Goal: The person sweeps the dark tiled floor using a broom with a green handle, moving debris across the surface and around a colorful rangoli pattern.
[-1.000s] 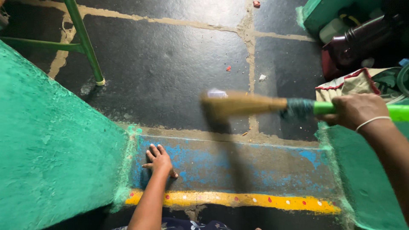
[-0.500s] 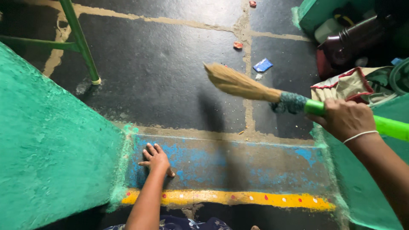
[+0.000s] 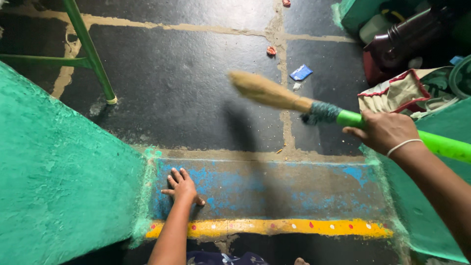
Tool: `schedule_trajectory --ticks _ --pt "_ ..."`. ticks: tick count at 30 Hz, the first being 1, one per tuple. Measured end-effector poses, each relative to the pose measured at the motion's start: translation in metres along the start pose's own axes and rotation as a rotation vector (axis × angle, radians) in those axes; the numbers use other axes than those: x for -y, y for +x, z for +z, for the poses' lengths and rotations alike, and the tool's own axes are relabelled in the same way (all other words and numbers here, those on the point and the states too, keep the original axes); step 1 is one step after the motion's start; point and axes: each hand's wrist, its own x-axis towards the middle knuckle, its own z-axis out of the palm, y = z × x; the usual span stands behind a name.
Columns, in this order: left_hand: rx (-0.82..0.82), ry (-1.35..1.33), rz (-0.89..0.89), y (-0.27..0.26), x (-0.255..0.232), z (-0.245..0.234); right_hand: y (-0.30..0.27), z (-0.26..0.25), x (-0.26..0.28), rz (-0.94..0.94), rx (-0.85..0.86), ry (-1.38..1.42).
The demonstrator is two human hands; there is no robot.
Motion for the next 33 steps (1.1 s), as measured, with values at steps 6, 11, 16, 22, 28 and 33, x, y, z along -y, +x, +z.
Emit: schedule_trajectory --ticks 6,11,16,22,28,33 --pt "-0.017 0.067 0.013 0.0 0.0 0.0 -0.009 -0.008 -0.004 -0.195 0.394 -0.032" --pt "0.001 0.041 0.005 0.0 0.001 -0.001 -0.005 -0.015 -0.027 -0.01 0.125 -0.145" --pt "-0.015 0.041 0.018 0.001 0.002 0.001 -0.012 0.005 -0.046 -0.067 0.162 -0.103" --pt "-0.016 0.06 0.027 0.003 0.003 0.003 -0.006 0.01 -0.07 0.061 0.266 -0.19" --pt "-0.014 0.093 0.029 0.005 -0.001 0.002 -0.039 -0.022 -0.048 0.106 0.133 -0.15" --pt "-0.034 0.145 0.042 0.012 -0.002 0.008 -0.047 -0.003 -0.039 0.004 0.2 -0.012"
